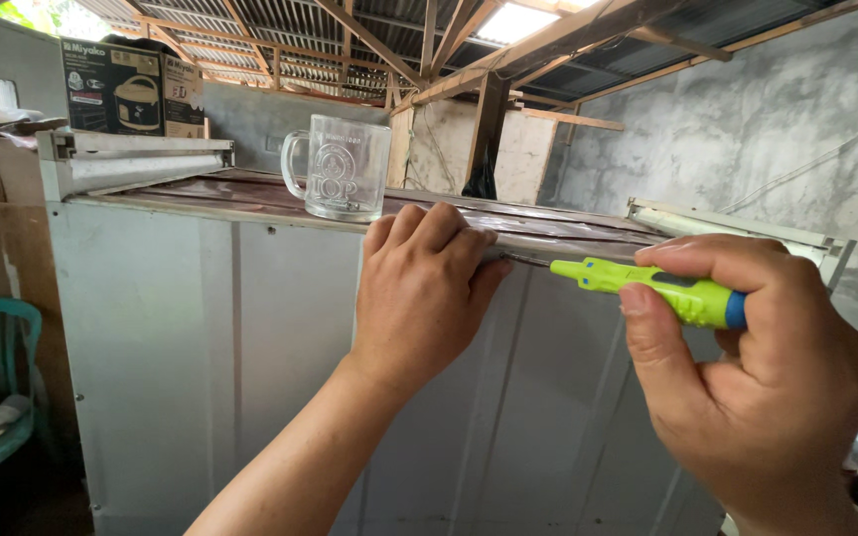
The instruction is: The person uses a screwdriver to tighten screws into the frame of a metal cabinet. They switch between two screwdrivers and work on different sides of the cabinet frame.
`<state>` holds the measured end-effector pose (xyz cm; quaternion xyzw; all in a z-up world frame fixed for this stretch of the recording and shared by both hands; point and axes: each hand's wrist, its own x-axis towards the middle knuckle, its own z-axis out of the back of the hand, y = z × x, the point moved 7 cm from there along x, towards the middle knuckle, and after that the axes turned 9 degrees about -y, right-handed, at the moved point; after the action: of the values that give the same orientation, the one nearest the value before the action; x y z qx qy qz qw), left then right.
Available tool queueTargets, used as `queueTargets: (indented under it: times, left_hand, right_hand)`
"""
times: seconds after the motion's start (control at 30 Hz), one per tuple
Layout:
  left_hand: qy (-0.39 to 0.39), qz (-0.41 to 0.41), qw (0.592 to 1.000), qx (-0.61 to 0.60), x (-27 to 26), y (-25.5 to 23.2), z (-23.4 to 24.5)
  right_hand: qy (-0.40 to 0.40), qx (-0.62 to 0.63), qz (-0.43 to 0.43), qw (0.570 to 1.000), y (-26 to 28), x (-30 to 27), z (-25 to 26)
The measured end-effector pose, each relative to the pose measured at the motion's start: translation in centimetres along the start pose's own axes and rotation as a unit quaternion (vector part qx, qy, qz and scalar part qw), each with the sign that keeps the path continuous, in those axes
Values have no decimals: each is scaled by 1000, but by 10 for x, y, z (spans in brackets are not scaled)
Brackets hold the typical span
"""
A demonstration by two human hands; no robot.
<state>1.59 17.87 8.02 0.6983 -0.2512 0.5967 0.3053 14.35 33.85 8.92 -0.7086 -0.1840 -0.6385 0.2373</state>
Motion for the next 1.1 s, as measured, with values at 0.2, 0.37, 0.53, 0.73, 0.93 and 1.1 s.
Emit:
queueTargets:
  times: [0.2, 0.37, 0.53, 0.73, 0.93, 1.1]
  left_hand:
    - [4, 4, 1000, 0, 0, 1, 0]
    - [-4, 1, 1000, -2, 1, 1, 1]
    - [3, 2, 1000, -1, 1, 1, 0]
    - [4, 2, 1000, -6, 2, 0, 1]
    - [1, -5, 1000, -7, 3, 0, 3]
    - [6, 2, 1000, -9, 4, 0, 2]
  right_hand:
    - [4, -17, 10, 1000, 4, 1, -4]
    - [-1, -42, 17, 999, 4, -1, -4]
    - [-7, -78, 38, 996, 6, -1, -3]
    - [-33, -148, 48, 987, 12, 1, -1]
    - [-31, -181, 31, 982, 10, 2, -2]
    - [-18, -138, 100, 985, 20, -4, -6]
